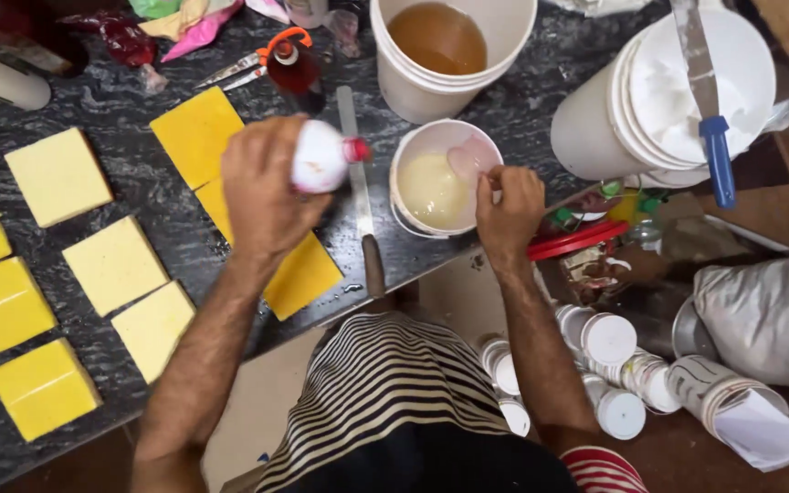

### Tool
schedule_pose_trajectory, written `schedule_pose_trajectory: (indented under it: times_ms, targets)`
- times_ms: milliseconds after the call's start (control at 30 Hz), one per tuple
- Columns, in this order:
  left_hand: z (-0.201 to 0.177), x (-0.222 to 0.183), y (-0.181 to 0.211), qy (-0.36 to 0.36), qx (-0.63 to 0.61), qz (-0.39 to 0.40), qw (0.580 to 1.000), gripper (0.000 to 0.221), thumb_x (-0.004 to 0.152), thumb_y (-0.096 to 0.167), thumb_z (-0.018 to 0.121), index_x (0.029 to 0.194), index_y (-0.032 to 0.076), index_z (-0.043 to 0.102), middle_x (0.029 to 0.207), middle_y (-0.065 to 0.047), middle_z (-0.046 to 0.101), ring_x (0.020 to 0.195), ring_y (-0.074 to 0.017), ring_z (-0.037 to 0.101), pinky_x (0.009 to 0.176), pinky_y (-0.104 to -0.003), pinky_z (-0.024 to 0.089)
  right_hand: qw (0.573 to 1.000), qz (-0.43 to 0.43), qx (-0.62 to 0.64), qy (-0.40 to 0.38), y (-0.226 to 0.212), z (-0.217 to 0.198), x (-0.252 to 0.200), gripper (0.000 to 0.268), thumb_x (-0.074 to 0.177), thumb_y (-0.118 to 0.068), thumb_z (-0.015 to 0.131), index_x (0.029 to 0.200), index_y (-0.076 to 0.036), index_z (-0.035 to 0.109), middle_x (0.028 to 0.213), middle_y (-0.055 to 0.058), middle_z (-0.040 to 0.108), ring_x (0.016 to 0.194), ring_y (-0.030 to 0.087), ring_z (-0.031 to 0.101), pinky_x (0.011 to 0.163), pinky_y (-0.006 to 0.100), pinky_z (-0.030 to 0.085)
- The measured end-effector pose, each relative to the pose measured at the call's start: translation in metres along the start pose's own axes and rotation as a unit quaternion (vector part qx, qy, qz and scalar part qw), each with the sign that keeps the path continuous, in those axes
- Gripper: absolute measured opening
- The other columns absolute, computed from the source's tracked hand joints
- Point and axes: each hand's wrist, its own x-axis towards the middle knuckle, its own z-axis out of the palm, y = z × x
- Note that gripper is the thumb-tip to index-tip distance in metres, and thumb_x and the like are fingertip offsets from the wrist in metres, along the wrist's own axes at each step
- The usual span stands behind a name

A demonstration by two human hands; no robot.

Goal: Preparing colored glaze and applying it to small sponge cake squares.

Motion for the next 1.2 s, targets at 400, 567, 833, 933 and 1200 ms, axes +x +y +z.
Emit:
schedule_pose_trajectory:
  times_ms: [400,567,833,933,1200]
  targets:
    - [0.043,0.024,0.077,-0.092,0.177,0.113,0.973,0.070,0.073,0.013,0.085,0.140,0.015,0.064,0.135,-0.010,0.059,0.124,-0.0343,0.053,0.105,-0.056,0.040,0.997,-0.026,0.071,0.027,0.002,-0.008,0.006,0.018,0.084,0.004,0.078,0.090,-0.001,0.062,0.086,0.012,0.060,0.083,0.032,0.058,0.073,0.045,0.048]
    - [0.050,0.021,0.082,-0.088,0.213,0.117,0.966,0.065,0.078,0.012,0.085,0.140,0.016,0.065,0.135,-0.009,0.059,0.125,-0.0333,0.053,0.106,-0.055,0.040,0.995,-0.028,0.089,0.035,0.004,-0.009,0.008,0.017,0.084,0.006,0.077,0.091,-0.001,0.063,0.085,0.012,0.059,0.082,0.032,0.058,0.071,0.045,0.048]
    - [0.050,0.023,0.089,-0.095,0.225,0.103,0.964,0.066,0.076,0.010,0.084,0.139,0.017,0.065,0.134,-0.008,0.060,0.124,-0.0326,0.053,0.105,-0.054,0.040,0.996,-0.026,0.086,0.025,0.007,-0.008,0.009,0.016,0.084,0.005,0.076,0.091,-0.001,0.063,0.084,0.011,0.058,0.081,0.032,0.058,0.070,0.045,0.048]
    - [0.048,0.023,0.091,-0.100,0.211,0.092,0.968,0.069,0.074,0.010,0.086,0.140,0.016,0.065,0.134,-0.008,0.060,0.125,-0.0329,0.053,0.106,-0.054,0.040,0.996,-0.022,0.089,0.017,0.012,0.000,0.002,0.017,0.084,0.005,0.076,0.090,-0.001,0.062,0.084,0.011,0.058,0.082,0.031,0.058,0.071,0.045,0.049]
    - [0.058,0.020,0.072,-0.069,-0.037,-0.061,0.995,0.083,0.060,0.010,0.093,0.136,0.010,0.059,0.131,-0.014,0.062,0.126,-0.0378,0.058,0.108,-0.050,0.047,0.995,-0.024,0.092,0.017,0.012,-0.002,0.004,0.018,0.085,0.001,0.078,0.092,0.000,0.062,0.093,0.012,0.060,0.096,0.032,0.056,0.082,0.046,0.047]
